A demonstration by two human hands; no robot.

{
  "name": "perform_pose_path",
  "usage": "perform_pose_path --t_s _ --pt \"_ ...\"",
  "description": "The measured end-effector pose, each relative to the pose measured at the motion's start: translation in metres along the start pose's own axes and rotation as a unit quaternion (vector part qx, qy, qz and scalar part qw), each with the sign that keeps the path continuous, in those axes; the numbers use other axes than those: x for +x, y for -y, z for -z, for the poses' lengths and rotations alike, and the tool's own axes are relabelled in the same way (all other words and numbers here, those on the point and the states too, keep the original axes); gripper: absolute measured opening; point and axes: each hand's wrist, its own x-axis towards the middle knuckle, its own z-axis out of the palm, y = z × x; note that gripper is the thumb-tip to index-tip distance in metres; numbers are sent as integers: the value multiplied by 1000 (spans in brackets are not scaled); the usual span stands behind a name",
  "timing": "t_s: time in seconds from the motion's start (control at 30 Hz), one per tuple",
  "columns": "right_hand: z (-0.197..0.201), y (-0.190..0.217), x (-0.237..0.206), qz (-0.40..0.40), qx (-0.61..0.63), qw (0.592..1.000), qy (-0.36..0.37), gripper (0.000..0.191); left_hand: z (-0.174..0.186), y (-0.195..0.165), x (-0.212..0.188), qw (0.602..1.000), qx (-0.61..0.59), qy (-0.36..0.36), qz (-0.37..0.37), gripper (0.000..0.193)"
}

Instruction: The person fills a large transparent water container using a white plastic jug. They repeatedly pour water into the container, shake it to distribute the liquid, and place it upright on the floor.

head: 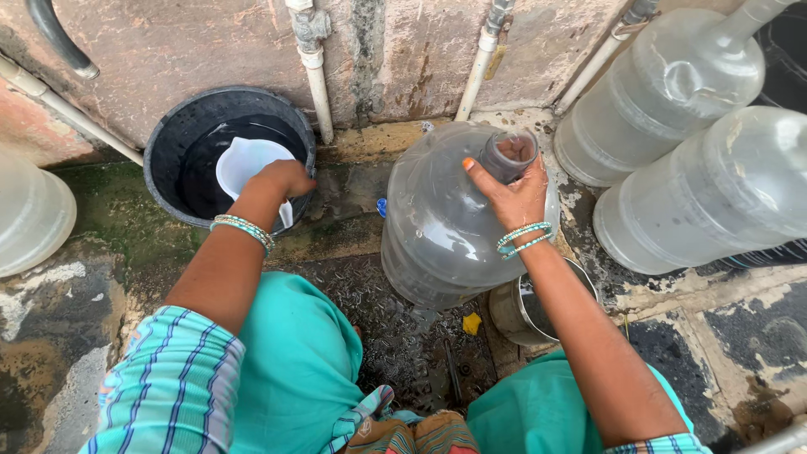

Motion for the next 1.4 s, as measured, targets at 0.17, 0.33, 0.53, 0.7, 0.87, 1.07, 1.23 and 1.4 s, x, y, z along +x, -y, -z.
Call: perform_pose_path --t_s 0.17,0.33,0.53,0.7,0.87,1.07,1.23,1.4 --pt "12 35 -35 70 -75 990 99 50 -6 -46 1 974 -121 -138 -134 46" --pt "64 79 7 2 112 992 -63 49 -35 -65 -4 930 -294 -167 -142 64" --pt "98 176 43 160 221 960 -70 40 -27 -72 -3 865 -469 -135 -114 84" --pt "125 249 17 308 244 919 -34 40 8 -64 -33 613 -777 -61 -127 90" --pt "189 217 14 281 298 895 -177 48 37 -61 -58 506 -806 -39 -305 102" --pt "249 53 10 31 34 918 -394 47 35 -59 -54 717 -675 -117 -134 97" --pt "280 -71 -36 -442 -79 881 -147 82 39 -59 -56 872 -444 -197 -56 96" --pt "291 -103 -54 -413 72 902 -105 64 60 -77 -84 868 -387 -283 -128 86"
